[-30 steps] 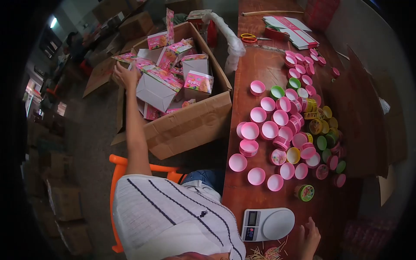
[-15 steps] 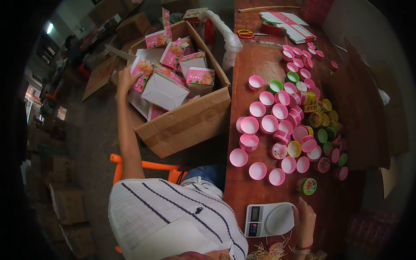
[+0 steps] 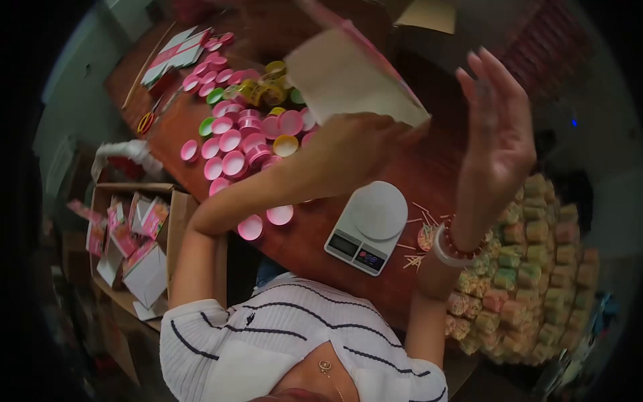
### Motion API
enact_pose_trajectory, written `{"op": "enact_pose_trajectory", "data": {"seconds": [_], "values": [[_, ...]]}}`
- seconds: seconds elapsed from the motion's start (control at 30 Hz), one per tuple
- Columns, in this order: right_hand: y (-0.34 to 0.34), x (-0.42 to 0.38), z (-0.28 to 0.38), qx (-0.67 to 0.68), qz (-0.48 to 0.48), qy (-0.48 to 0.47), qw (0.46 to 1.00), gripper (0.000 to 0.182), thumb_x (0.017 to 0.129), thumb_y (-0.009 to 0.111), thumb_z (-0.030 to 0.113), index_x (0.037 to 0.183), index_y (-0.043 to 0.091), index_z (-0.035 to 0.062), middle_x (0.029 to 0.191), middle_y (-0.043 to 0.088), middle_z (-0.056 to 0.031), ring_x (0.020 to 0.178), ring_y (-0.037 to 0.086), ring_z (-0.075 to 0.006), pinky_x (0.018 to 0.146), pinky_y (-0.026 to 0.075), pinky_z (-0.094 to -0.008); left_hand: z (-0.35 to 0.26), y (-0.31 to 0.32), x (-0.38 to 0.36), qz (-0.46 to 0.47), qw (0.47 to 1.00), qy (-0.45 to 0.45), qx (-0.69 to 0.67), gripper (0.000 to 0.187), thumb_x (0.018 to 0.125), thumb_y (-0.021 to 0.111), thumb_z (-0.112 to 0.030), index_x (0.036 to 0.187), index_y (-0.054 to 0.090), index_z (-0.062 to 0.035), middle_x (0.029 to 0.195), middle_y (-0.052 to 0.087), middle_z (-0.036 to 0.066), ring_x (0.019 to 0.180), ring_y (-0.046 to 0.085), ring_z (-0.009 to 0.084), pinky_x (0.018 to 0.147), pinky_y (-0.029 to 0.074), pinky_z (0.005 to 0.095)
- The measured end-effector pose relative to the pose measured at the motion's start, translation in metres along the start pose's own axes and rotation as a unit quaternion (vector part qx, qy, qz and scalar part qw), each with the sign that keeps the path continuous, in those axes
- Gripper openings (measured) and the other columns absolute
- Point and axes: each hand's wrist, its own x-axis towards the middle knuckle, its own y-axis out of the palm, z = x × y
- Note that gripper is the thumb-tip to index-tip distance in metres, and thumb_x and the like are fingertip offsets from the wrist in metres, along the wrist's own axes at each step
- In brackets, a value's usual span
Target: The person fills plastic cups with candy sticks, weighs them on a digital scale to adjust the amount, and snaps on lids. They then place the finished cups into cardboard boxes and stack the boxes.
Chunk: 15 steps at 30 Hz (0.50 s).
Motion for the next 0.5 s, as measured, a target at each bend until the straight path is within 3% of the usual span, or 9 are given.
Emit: {"op": "enact_pose_trajectory", "data": {"seconds": [0.07,0.1,0.17,0.27,0.33,0.4,0.43,0.47,0.5], "values": [[-0.044,-0.014,0.004,-0.045,-0.087,0.063,0.993,0.037,0.108,0.053,0.026,0.128,0.065,-0.0033,0.119,0.072,-0.0179,0.112,0.069,-0.0217,0.103,0.053,-0.0350,-0.010,0.092,0.040,0.062,0.996,-0.026,-0.065,0.017,0.076,0.066,-0.010,0.091,0.067,-0.0008,0.086,0.071,0.018,0.081,0.072,0.0362,0.069,0.057,0.0448],[-0.064,-0.029,0.000,-0.063,-0.096,0.098,0.989,0.037,0.108,0.053,0.026,0.129,0.065,-0.0025,0.118,0.072,-0.0170,0.110,0.069,-0.0210,0.102,0.053,-0.0351,-0.015,0.130,0.058,0.123,0.990,-0.025,-0.058,0.024,0.084,0.060,-0.011,0.103,0.067,0.0017,0.090,0.072,0.019,0.082,0.071,0.0385,0.072,0.057,0.0471],[-0.085,-0.059,-0.010,-0.108,-0.093,0.175,0.974,0.036,0.108,0.053,0.026,0.128,0.065,-0.0009,0.117,0.072,-0.0156,0.109,0.069,-0.0197,0.101,0.053,-0.0341,-0.020,0.215,0.085,0.198,0.979,-0.033,-0.047,0.026,0.083,0.062,-0.015,0.101,0.066,0.0028,0.090,0.073,0.021,0.080,0.072,0.0415,0.071,0.058,0.0500],[-0.095,-0.090,-0.076,-0.173,-0.045,0.234,0.956,0.038,0.108,0.053,0.028,0.130,0.063,-0.0016,0.123,0.070,-0.0166,0.116,0.065,-0.0234,0.102,0.049,-0.0336,-0.028,0.269,0.083,0.180,0.978,-0.084,-0.069,0.025,0.083,0.064,-0.018,0.096,0.068,0.0030,0.091,0.073,0.023,0.082,0.072,0.0427,0.071,0.058,0.0509],[-0.106,-0.121,-0.164,-0.186,-0.011,0.257,0.948,0.041,0.107,0.054,0.029,0.132,0.061,-0.0032,0.126,0.068,-0.0191,0.119,0.063,-0.0274,0.103,0.048,-0.0360,-0.035,0.250,0.071,0.159,0.952,-0.156,-0.211,0.024,0.086,0.066,-0.018,0.095,0.069,0.0037,0.090,0.073,0.024,0.083,0.073,0.0411,0.070,0.058,0.0502],[-0.109,-0.117,-0.209,-0.215,0.092,0.335,0.913,0.049,0.105,0.057,0.032,0.137,0.055,-0.0053,0.131,0.064,-0.0242,0.124,0.059,-0.0349,0.106,0.045,-0.0412,-0.013,0.150,0.031,0.107,0.966,-0.101,-0.211,0.028,0.089,0.067,-0.020,0.104,0.070,0.0031,0.092,0.074,0.021,0.085,0.074,0.0374,0.072,0.058,0.0475],[-0.107,-0.113,-0.214,-0.224,0.181,0.381,0.879,0.055,0.103,0.060,0.034,0.140,0.053,-0.0059,0.133,0.062,-0.0268,0.126,0.058,-0.0384,0.108,0.043,-0.0439,0.015,0.104,0.002,0.017,0.960,-0.099,-0.263,0.031,0.091,0.068,-0.021,0.113,0.069,0.0004,0.093,0.074,0.019,0.086,0.074,0.0330,0.074,0.058,0.0446],[-0.096,-0.121,-0.219,-0.282,0.219,0.329,0.874,0.060,0.100,0.064,0.036,0.141,0.052,-0.0060,0.134,0.061,-0.0280,0.126,0.058,-0.0390,0.108,0.043,-0.0439,0.043,0.048,-0.033,-0.077,0.945,-0.092,-0.303,0.035,0.092,0.068,-0.022,0.121,0.068,-0.0024,0.094,0.075,0.016,0.087,0.074,0.0286,0.077,0.058,0.0418],[-0.090,-0.132,-0.223,-0.338,0.249,0.269,0.867,0.065,0.097,0.068,0.038,0.142,0.051,-0.0060,0.135,0.060,-0.0293,0.126,0.058,-0.0397,0.108,0.043,-0.0438,0.069,-0.014,-0.082,-0.155,0.947,-0.179,-0.216,0.036,0.093,0.068,-0.025,0.122,0.068,-0.0039,0.100,0.075,0.015,0.092,0.074,0.0261,0.082,0.057,0.0400]]}}
